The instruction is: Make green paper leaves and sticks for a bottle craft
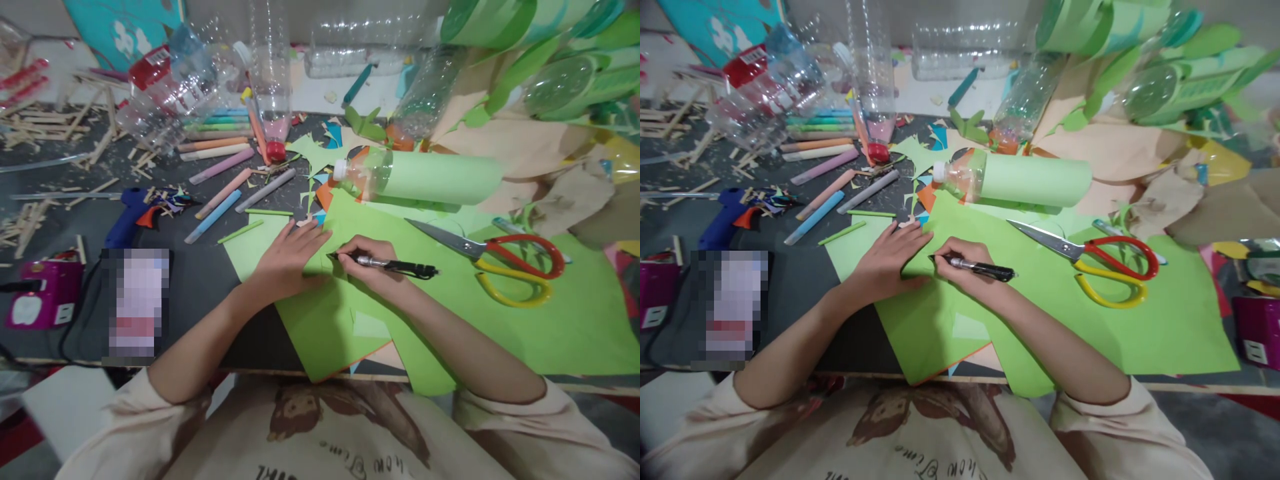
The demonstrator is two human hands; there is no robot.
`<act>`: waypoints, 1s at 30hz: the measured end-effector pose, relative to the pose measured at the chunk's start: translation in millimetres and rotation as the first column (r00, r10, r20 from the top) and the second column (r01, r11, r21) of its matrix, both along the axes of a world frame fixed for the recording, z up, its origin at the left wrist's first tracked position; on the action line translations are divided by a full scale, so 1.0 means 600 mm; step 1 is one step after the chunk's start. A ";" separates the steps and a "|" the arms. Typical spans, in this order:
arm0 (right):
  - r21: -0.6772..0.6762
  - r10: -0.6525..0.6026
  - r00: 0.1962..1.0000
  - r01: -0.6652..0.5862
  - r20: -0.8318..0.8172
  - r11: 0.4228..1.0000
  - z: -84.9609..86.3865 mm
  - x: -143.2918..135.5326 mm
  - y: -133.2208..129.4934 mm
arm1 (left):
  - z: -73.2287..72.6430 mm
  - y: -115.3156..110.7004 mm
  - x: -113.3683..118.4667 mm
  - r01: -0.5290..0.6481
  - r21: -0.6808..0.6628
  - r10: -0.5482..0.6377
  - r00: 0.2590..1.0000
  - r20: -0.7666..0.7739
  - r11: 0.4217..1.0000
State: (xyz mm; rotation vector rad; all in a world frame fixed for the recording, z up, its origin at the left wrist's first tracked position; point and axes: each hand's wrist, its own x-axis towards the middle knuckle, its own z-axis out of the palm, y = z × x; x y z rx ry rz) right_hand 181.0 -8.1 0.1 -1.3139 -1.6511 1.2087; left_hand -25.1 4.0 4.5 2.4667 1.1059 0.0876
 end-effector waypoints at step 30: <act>-0.229 0.115 0.988 -0.135 -0.101 0.964 0.021 0.005 0.014 | -0.002 0.004 0.002 0.022 0.030 -0.021 0.999 -0.041 0.999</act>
